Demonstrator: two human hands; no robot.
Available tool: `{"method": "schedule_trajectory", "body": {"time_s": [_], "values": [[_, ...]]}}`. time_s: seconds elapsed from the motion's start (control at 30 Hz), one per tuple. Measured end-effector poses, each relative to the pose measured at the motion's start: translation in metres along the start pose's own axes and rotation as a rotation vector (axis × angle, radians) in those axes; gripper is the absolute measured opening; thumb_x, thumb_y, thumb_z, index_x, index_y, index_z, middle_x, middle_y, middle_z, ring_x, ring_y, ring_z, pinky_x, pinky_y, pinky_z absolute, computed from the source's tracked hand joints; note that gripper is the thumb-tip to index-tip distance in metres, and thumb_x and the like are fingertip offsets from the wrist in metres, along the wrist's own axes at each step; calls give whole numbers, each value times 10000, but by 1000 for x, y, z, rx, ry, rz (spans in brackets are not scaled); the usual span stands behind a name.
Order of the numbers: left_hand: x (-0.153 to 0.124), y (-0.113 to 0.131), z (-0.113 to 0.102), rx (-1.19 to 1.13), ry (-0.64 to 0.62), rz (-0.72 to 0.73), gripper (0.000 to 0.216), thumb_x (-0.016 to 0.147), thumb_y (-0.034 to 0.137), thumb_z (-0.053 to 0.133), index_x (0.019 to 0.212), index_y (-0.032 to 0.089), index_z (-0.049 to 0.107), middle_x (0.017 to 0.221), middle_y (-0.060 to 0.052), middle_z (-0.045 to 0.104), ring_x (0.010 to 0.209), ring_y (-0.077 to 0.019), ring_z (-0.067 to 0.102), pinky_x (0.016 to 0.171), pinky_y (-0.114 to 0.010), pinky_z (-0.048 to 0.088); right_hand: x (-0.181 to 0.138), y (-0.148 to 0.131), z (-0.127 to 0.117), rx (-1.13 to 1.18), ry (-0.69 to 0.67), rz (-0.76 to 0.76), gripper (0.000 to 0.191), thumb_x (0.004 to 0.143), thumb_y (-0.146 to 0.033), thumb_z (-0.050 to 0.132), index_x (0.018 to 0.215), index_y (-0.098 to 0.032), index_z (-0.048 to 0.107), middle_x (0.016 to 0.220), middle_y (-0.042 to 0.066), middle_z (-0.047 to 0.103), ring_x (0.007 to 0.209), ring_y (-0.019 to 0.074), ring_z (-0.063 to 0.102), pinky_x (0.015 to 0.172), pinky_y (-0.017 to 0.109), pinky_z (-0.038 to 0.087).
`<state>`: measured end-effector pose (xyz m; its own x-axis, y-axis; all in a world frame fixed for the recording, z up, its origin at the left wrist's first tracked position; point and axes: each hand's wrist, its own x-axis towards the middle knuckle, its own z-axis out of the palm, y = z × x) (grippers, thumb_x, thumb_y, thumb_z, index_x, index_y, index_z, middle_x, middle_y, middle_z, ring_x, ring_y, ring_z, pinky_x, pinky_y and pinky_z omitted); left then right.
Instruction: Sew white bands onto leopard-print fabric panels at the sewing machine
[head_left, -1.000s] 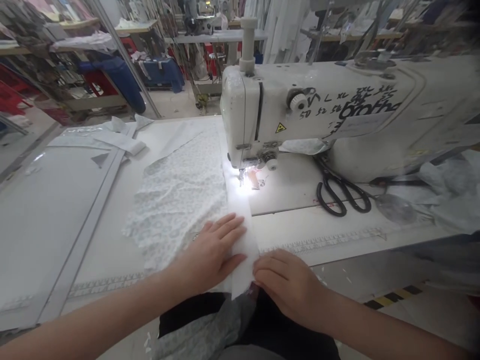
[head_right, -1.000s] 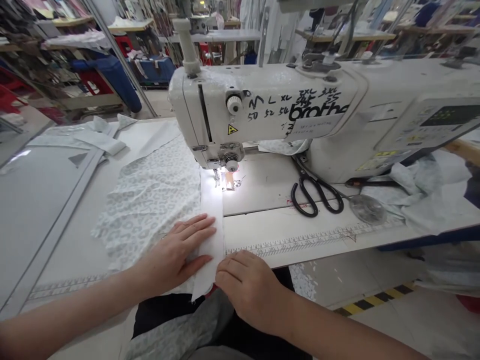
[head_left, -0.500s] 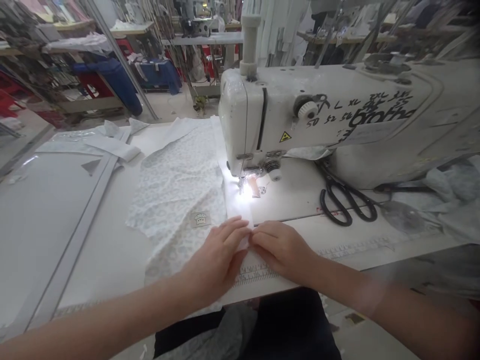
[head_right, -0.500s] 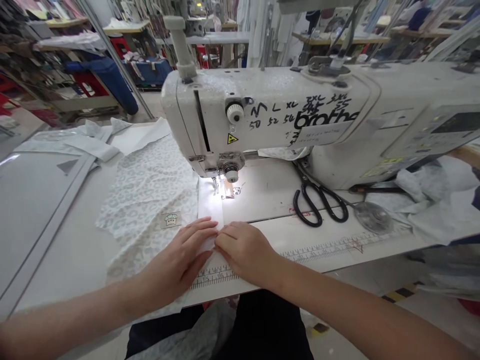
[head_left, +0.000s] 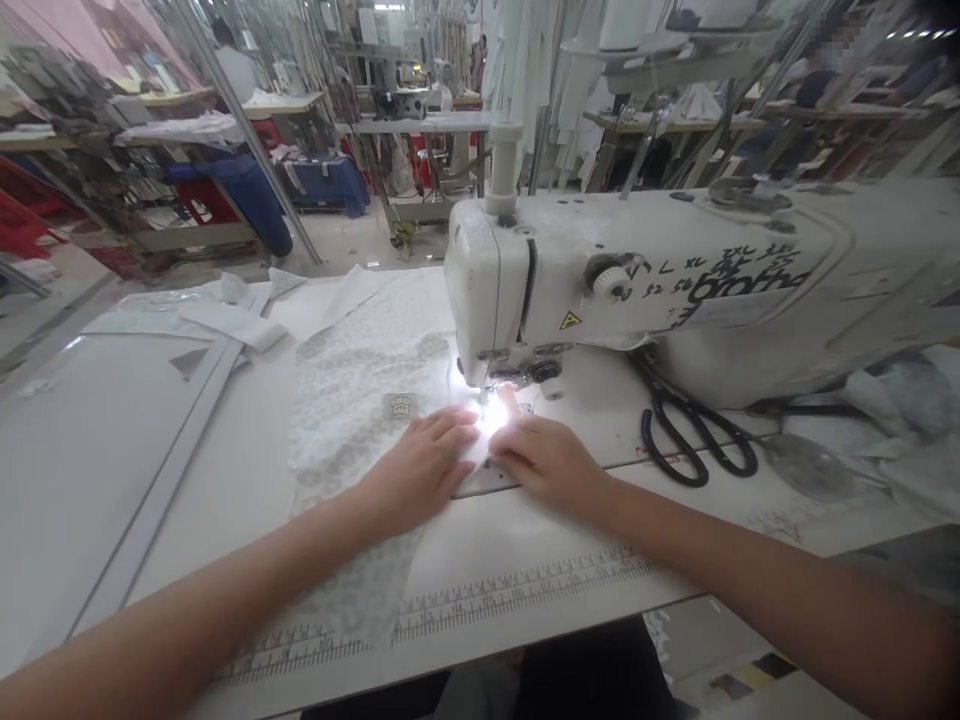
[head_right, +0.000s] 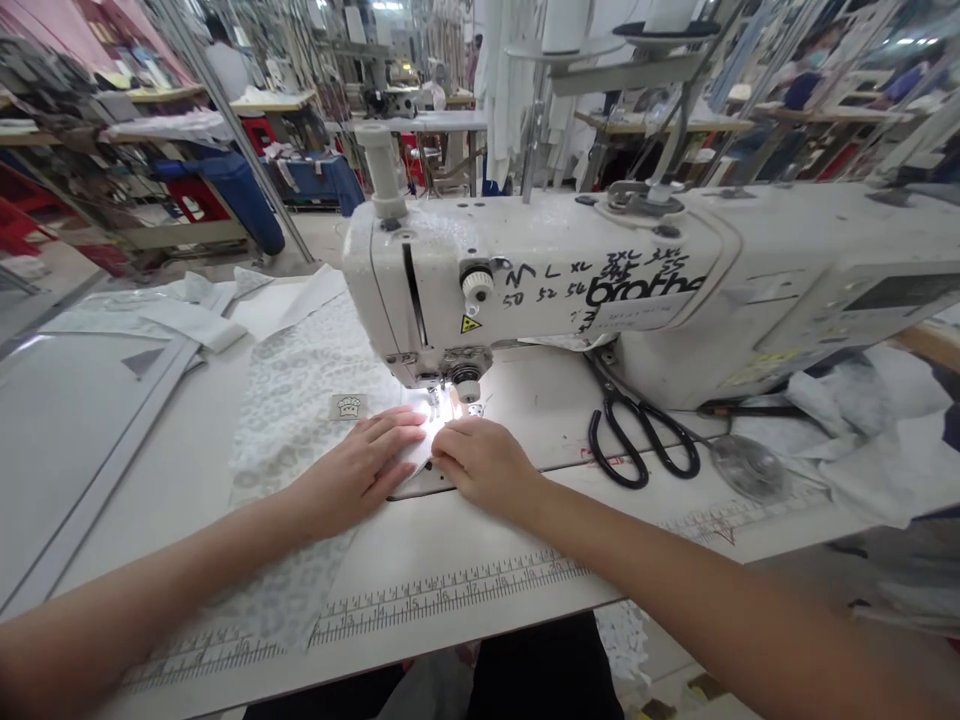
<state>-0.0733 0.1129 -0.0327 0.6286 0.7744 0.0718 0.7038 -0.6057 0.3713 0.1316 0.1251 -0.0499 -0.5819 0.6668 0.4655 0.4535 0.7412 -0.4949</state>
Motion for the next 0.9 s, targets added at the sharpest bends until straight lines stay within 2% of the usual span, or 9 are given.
{"method": "schedule_trajectory", "body": {"time_s": [0.13,0.27,0.43,0.67,0.9], "values": [[9,-11,-7,22,6,58,333,904,295,407,1217,189,445,1347,-84,424,1286,-238,319,1028,-462,349,10,10,0,-11,14,-46,162,865,-137,475,776,-153,609,781,40,645,718,161,556,649,276,441],[9,-11,-8,15,-28,185,309,910,202,386,1196,212,502,1280,-48,504,1235,-210,396,1029,-414,375,15,20,0,-63,-14,-158,203,902,-147,445,808,-157,625,836,42,666,743,156,574,669,286,460],[3,-6,-1,-2,-23,115,419,881,92,358,1265,220,462,1309,-31,496,1231,-209,416,1013,-422,408,9,23,-3,-227,-17,-340,227,916,-140,403,855,-145,622,874,61,662,816,180,559,700,318,471],[4,-13,-3,-51,5,178,377,921,164,343,1258,255,486,1314,-10,497,1230,-189,424,1040,-408,375,3,12,-10,-239,-91,-269,186,903,-163,422,891,-138,607,860,66,626,842,194,534,748,347,455],[16,-26,-10,-39,-42,118,352,940,238,329,1244,277,502,1323,5,489,1230,-194,423,1045,-431,358,9,14,-9,-357,-161,-154,207,886,-232,439,940,-114,602,916,102,602,823,228,521,720,371,455]]}}
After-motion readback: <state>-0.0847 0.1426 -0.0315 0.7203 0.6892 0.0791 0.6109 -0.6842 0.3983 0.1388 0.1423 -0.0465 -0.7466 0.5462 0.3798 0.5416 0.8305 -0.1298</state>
